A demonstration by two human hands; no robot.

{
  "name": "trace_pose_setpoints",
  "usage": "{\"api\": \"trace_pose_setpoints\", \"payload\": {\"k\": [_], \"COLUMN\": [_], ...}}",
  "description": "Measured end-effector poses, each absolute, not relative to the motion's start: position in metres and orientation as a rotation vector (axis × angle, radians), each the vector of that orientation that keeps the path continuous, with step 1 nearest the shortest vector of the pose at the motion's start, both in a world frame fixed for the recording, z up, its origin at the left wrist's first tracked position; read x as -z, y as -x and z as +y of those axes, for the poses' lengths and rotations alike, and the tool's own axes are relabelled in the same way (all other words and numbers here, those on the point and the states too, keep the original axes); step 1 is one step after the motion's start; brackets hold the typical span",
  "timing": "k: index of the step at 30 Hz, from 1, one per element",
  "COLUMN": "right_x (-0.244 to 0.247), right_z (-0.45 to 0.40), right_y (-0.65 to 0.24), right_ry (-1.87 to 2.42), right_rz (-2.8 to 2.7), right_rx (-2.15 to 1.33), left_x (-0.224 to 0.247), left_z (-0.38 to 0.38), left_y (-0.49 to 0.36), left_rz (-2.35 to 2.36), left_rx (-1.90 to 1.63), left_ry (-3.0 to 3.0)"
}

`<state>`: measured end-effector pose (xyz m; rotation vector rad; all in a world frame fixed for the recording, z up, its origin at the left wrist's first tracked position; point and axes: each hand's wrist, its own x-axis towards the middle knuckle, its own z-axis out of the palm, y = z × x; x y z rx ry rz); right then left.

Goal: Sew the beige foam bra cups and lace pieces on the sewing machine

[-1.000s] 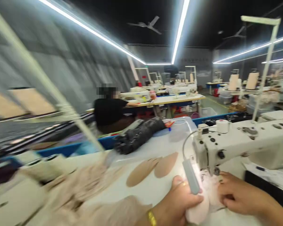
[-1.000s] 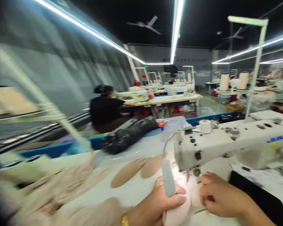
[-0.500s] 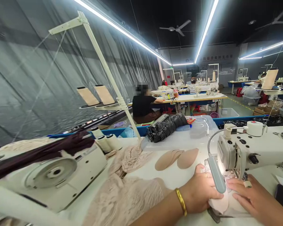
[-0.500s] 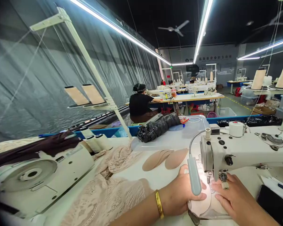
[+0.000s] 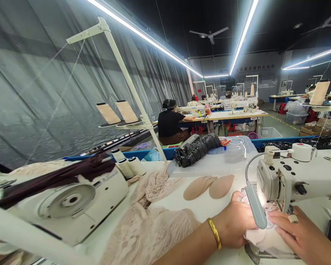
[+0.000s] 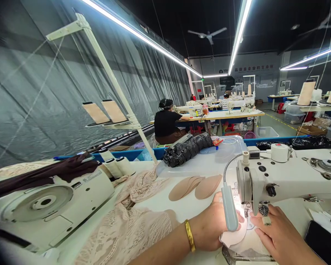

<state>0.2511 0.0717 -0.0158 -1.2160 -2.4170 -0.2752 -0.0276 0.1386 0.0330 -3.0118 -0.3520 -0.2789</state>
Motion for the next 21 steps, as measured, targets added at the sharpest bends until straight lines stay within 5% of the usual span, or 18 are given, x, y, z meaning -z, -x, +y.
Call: {"api": "trace_pose_setpoints", "payload": {"k": [21], "right_x": [0.03], "right_z": [0.072], "right_y": [-0.26], "right_ry": [1.282], "right_rz": [-2.278], "right_rx": [0.123], "left_x": [-0.02], "left_z": [0.148], "left_y": [0.026], "left_rz": [-0.422], "left_rx": [0.331], "left_ry": [3.137]}}
